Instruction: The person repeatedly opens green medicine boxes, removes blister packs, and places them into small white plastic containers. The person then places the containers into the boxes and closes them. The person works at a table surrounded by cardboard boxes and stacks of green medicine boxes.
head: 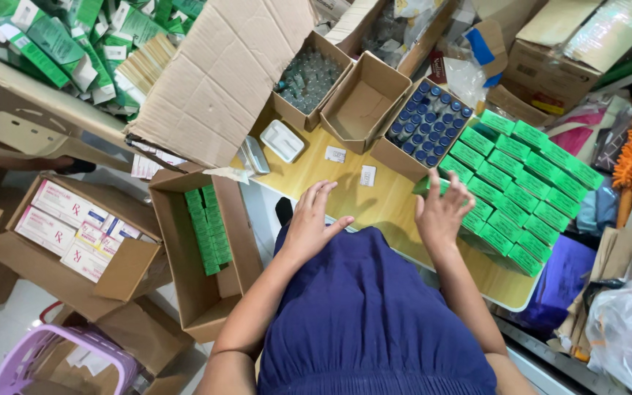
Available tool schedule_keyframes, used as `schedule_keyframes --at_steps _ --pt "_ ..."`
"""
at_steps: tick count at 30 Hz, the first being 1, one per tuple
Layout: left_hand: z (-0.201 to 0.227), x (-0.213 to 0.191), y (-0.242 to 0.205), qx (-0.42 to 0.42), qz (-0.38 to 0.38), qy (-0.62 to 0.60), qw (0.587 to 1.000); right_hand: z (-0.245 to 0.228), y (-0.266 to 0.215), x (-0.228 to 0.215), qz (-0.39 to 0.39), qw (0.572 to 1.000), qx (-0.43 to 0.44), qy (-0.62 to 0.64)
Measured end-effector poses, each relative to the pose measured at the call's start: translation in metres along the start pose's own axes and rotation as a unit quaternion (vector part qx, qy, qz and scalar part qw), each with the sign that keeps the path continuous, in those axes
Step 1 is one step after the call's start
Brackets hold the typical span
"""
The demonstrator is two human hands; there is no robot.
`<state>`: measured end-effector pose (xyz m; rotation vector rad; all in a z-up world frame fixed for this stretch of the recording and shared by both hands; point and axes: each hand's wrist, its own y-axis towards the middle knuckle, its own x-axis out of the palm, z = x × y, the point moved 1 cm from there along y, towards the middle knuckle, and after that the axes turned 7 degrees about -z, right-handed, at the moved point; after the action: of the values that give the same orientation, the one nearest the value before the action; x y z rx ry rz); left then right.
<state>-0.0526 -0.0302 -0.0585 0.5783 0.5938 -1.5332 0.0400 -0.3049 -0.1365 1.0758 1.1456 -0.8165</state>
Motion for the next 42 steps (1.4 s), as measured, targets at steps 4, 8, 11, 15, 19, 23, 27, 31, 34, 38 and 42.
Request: schedule_keyframes --at_steps 4,8,11,15,19,23,27,31,34,38,42 --pt "-0.006 -0.003 -0.005 -0.023 0.005 -0.009 1.000 -0.034 0.000 0.022 -0.113 0.977 -0.126 0.132" --pt "-0.012 -0.005 -0.008 -0.026 0.011 0.004 1.000 -0.075 0.019 0.061 -0.247 0.940 -0.112 0.207" --pt "-0.018 -0.010 -0.010 -0.032 0.026 0.013 0.999 -0.095 0.030 0.068 -0.250 0.941 -0.164 0.158" --pt "-0.033 -0.018 -0.020 -0.068 0.035 0.003 0.997 -0.120 0.045 0.058 -0.166 0.946 -0.236 0.147" --pt "-0.049 -0.022 -0.029 -0.080 0.050 -0.003 0.996 -0.157 0.075 0.062 -0.122 0.920 -0.325 0.182" --pt "-0.070 -0.027 -0.030 -0.104 0.026 -0.018 0.994 -0.204 0.112 0.080 -0.071 0.884 -0.413 0.208" --pt "-0.092 -0.037 -0.025 -0.099 0.018 -0.048 0.994 -0.229 0.132 0.093 -0.153 0.897 -0.347 0.228" --pt "-0.100 -0.049 -0.013 -0.055 0.054 -0.023 0.997 -0.221 0.128 0.084 -0.257 0.857 -0.188 0.406" --pt "-0.096 -0.056 0.006 0.031 0.118 0.035 0.992 -0.204 0.110 0.063 -0.340 0.738 -0.089 0.576" --pt "-0.083 -0.056 0.029 0.056 0.091 0.006 0.994 -0.187 0.094 0.028 -0.377 0.647 -0.038 0.662" --pt "-0.079 -0.058 0.043 0.110 0.106 0.026 0.988 -0.179 0.095 0.001 -0.322 0.646 -0.007 0.692"
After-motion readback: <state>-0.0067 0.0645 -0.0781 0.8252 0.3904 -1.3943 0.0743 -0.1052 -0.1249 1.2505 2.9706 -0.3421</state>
